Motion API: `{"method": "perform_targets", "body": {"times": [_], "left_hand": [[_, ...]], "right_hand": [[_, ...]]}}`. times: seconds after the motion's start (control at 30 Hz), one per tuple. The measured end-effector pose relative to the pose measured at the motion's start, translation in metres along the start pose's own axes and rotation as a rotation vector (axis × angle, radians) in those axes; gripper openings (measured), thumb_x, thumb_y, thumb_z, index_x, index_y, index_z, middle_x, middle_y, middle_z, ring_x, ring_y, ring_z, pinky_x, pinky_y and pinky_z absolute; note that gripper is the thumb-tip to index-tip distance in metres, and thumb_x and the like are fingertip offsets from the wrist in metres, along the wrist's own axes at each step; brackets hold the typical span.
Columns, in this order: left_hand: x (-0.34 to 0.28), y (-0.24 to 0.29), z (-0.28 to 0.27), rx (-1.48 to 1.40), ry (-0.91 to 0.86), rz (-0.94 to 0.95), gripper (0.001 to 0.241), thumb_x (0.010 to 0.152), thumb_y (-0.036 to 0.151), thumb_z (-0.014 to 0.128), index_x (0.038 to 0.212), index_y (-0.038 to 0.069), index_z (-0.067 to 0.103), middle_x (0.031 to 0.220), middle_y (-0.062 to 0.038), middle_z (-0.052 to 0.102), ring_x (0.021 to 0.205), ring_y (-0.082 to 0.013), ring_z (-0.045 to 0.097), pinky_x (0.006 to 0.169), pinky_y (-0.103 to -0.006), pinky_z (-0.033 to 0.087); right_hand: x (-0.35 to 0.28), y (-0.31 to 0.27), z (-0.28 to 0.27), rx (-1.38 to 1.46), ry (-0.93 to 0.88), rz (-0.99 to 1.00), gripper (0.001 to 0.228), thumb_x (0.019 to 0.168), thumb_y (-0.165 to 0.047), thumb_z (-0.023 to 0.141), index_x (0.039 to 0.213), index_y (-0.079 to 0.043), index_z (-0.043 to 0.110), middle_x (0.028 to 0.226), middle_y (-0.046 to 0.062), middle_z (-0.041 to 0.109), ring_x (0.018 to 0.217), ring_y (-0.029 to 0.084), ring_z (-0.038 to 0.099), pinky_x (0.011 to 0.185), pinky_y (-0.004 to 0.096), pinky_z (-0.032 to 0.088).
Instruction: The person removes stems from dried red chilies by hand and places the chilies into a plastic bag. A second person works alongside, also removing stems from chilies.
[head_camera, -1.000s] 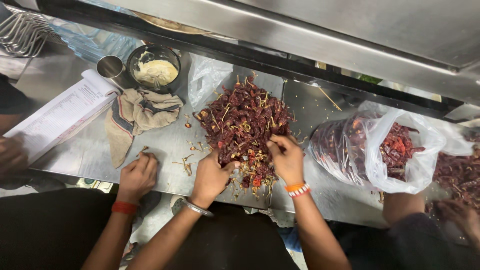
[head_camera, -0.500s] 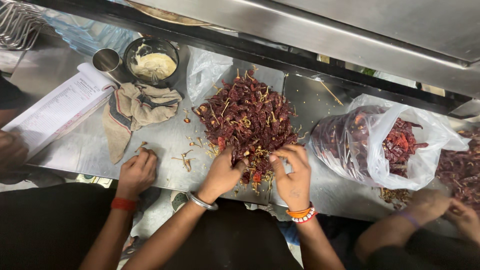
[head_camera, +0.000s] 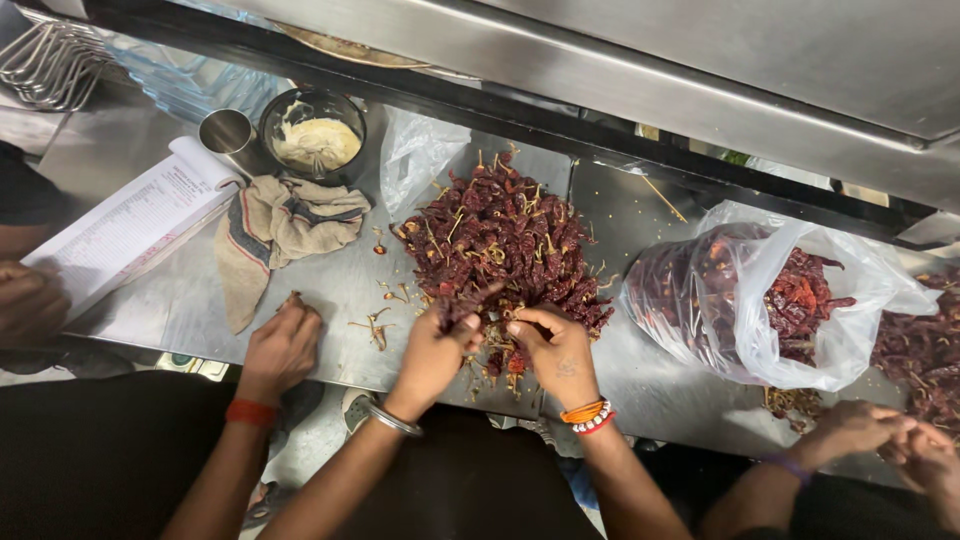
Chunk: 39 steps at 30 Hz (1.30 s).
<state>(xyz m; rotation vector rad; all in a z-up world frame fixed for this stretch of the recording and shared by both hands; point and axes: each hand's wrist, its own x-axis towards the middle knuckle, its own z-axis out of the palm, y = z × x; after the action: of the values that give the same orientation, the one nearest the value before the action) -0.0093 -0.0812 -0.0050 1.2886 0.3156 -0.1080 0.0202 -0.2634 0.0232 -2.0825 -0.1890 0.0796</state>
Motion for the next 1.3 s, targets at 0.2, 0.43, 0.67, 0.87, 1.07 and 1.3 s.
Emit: {"method": "perform_targets", "body": {"times": [0.2,0.43,0.67,0.87,1.07,1.3], "left_hand": [[-0.006,-0.004,-0.009,-0.09,-0.006,-0.008,0.013,0.088,0.003,0.077,0.094,-0.004,0.067,0.071,0.001,0.064,0.059,-0.0073,0.054,0.054,-0.0254,0.043],[-0.009,-0.009,0.01,-0.018,-0.068,0.015,0.022,0.095,0.018,0.078,0.094,0.0,0.065,0.067,0.002,0.057,0.054,-0.0056,0.048,0.05,-0.0248,0.039],[-0.015,0.002,0.013,0.264,-0.306,0.185,0.023,0.097,0.026,0.07,0.107,0.005,0.072,0.074,0.002,0.064,0.063,-0.0081,0.057,0.058,-0.0289,0.049],[-0.028,0.017,0.007,0.687,-0.206,0.515,0.015,0.08,0.006,0.07,0.095,0.003,0.07,0.085,-0.013,0.07,0.079,-0.0325,0.069,0.068,-0.0423,0.054],[-0.03,0.021,0.001,0.923,-0.332,0.837,0.026,0.068,-0.001,0.067,0.093,0.004,0.064,0.088,-0.012,0.061,0.086,-0.0349,0.062,0.076,-0.0455,0.053],[-0.031,0.025,-0.002,0.946,-0.461,1.005,0.022,0.068,0.001,0.071,0.086,0.006,0.06,0.086,-0.007,0.057,0.083,-0.0315,0.057,0.072,-0.0446,0.05]], "right_hand": [[-0.002,-0.004,-0.007,-0.001,0.033,0.062,0.054,0.08,-0.012,0.082,0.128,-0.001,0.061,0.088,0.004,0.078,0.083,0.007,0.07,0.079,0.023,0.053],[-0.007,0.001,-0.015,0.275,-0.034,0.031,0.011,0.088,0.001,0.074,0.099,0.001,0.075,0.099,0.004,0.077,0.086,0.011,0.07,0.079,0.026,0.057],[-0.014,0.001,-0.006,0.2,0.004,-0.152,0.012,0.085,0.007,0.073,0.096,0.004,0.076,0.099,0.005,0.074,0.09,0.013,0.07,0.081,0.026,0.057],[-0.033,0.027,0.017,0.586,-0.019,0.318,0.005,0.091,0.002,0.069,0.093,0.004,0.073,0.082,0.008,0.071,0.066,0.016,0.062,0.057,0.032,0.049],[-0.033,0.076,0.017,1.062,-0.279,0.447,0.005,0.096,0.001,0.064,0.096,0.0,0.069,0.088,0.003,0.068,0.08,0.012,0.061,0.074,0.027,0.049],[-0.026,0.094,0.009,1.302,-0.43,0.89,0.015,0.093,-0.003,0.062,0.107,-0.004,0.068,0.093,0.001,0.068,0.086,0.015,0.065,0.08,0.029,0.053]]}}
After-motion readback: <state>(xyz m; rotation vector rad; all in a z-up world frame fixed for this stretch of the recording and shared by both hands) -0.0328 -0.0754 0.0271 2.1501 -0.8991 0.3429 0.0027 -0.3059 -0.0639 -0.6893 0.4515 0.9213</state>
